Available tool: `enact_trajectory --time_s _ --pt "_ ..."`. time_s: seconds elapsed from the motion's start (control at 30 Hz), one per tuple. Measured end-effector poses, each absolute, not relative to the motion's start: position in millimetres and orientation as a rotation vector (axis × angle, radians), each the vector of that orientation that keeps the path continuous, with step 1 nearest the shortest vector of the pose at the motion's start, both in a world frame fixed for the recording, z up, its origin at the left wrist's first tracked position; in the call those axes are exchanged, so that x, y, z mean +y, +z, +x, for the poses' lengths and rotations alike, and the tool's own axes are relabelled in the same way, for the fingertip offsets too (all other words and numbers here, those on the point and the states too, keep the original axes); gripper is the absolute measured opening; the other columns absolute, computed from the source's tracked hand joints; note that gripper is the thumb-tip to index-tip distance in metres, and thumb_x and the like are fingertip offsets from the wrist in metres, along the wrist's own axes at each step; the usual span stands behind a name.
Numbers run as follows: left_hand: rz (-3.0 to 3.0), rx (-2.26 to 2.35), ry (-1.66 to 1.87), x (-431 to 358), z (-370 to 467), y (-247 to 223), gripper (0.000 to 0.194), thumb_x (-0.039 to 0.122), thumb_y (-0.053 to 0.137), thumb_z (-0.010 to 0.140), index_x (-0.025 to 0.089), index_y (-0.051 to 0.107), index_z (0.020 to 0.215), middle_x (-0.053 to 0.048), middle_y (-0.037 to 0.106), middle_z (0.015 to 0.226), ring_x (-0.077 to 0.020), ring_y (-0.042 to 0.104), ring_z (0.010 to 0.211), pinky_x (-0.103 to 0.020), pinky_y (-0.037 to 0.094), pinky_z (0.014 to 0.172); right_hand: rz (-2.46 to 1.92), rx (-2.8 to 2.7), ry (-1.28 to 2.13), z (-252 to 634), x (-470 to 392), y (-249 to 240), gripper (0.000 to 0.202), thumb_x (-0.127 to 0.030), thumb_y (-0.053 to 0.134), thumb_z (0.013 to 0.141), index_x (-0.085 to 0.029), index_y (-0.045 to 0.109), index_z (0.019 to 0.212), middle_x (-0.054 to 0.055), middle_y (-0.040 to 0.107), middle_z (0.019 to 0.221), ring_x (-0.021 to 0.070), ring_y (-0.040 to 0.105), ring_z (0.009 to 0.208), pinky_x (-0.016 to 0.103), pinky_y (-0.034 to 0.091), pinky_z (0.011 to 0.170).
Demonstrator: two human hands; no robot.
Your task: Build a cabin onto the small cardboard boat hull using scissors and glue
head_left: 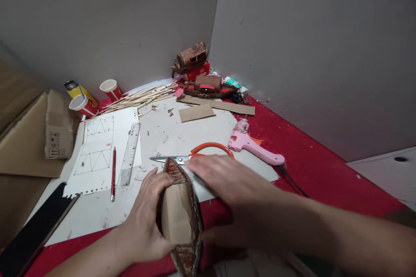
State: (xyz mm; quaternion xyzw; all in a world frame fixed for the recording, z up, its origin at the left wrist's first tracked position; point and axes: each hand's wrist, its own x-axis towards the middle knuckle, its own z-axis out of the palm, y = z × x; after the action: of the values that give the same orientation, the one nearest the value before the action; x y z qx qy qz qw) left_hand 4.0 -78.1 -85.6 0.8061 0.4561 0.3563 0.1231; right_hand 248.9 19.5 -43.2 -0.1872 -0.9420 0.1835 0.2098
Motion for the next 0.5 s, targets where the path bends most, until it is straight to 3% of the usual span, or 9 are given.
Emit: enact_trajectory --time_s 0.1,0.2,0.33,0.5 --pt "2.366 1.360 1.004 -81 3 -87 0.086 0.031 0.076 0.075 0.015 0.031 0.147 -0.018 0.056 0.128 -0.0367 0.055 0.124 -0.063 0.029 0.118 -0.810 -2.530 0.096 282 43 -39 0.055 -0.046 0.060 0.094 -0.011 0.053 0.136 0.021 0.064 0.131 0.0348 0.061 0.119 0.050 0.052 0.098" --pt "2.410 1.357 0.953 -83 3 -88 0.087 0.026 0.075 0.074 0.015 0.031 0.148 -0.018 0.054 0.132 -0.0336 0.054 0.127 -0.056 0.025 0.122 -1.155 -2.584 -0.256 308 64 -47 0.047 -0.045 0.058 0.094 -0.007 0.062 0.122 0.023 0.068 0.113 0.0374 0.066 0.101 0.049 0.056 0.084" --pt "2.442 1.370 0.931 -83 3 -88 0.083 0.019 0.070 0.076 0.014 0.030 0.149 -0.016 0.052 0.136 -0.0287 0.050 0.132 -0.049 0.019 0.127 -1.427 -2.725 -0.300 320 72 -62 0.044 -0.041 0.059 0.093 -0.007 0.063 0.120 0.021 0.070 0.109 0.0342 0.068 0.094 0.043 0.057 0.077" --pt "2.398 1.403 0.889 -86 4 -85 0.082 0.022 0.067 0.079 0.015 0.028 0.151 -0.017 0.052 0.139 -0.0288 0.050 0.135 -0.051 0.020 0.127 -1.519 -2.681 -0.181 322 77 -78 0.032 -0.036 0.047 0.097 -0.012 0.060 0.113 0.016 0.071 0.097 0.0308 0.072 0.082 0.036 0.053 0.060"
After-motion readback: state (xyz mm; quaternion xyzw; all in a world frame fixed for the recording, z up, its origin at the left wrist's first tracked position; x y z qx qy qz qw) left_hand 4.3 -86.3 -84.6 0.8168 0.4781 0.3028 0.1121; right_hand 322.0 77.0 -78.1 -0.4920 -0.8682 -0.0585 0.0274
